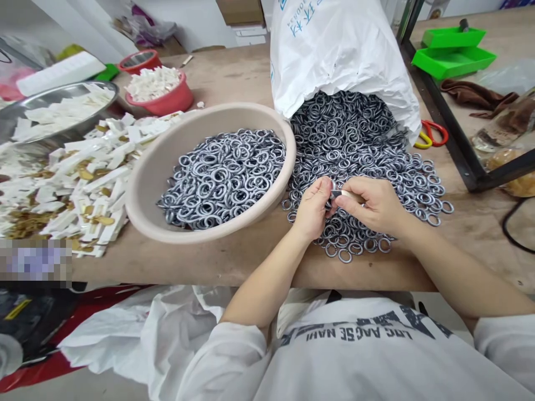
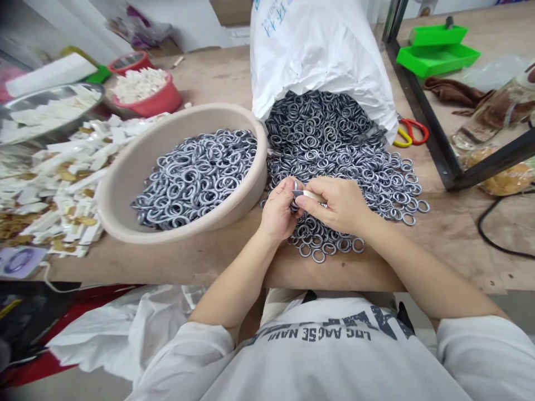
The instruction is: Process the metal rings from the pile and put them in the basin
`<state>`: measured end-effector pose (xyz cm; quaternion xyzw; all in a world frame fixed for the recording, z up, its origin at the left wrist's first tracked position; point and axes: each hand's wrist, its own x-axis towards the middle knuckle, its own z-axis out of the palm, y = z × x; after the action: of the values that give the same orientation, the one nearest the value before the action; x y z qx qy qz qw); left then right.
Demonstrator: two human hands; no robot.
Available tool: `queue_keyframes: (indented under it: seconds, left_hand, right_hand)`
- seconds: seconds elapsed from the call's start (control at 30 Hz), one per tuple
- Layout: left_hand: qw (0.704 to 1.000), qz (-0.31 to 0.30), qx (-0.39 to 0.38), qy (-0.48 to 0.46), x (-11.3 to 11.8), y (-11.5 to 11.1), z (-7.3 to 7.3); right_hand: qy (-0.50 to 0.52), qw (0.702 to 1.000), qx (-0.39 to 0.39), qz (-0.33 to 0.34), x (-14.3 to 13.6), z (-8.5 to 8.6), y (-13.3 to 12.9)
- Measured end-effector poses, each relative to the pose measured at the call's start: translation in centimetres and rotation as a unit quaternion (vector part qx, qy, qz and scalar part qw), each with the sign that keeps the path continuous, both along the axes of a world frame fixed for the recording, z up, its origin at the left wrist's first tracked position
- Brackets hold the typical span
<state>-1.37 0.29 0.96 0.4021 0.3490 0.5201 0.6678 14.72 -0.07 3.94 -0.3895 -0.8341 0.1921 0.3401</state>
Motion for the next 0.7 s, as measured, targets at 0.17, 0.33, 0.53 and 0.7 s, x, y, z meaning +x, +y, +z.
queue_keyframes:
  seconds: [0.17, 0.33, 0.53, 0.7]
  left_hand:
    - [0.996, -0.085, 0.02, -0.015, 0.5, -0.8, 0.2]
    - [0.997, -0.072, 0.023, -0.021, 0.7, -0.8, 0.6]
    - [1.0, 0.014, -0.017, -0.019, -0.5, 0.9, -0.1]
    - [0.993, 0.046, -0.085, -0.067, -1.3, 1.8, -0.2]
  right_hand:
    - [0.036, 0.996, -0.061, -0.061, 0.8, -1.0, 1.2]
    - [0.055, 0.984, -0.097, -0.139, 1.5, -2.6, 4.7]
    - [-0.187, 0.955, -0.019, -0.229, -1.9, -2.9, 10.0]
    - [-0.259, 0.937, -0.003, -0.234, -3.0, -2.7, 12.2]
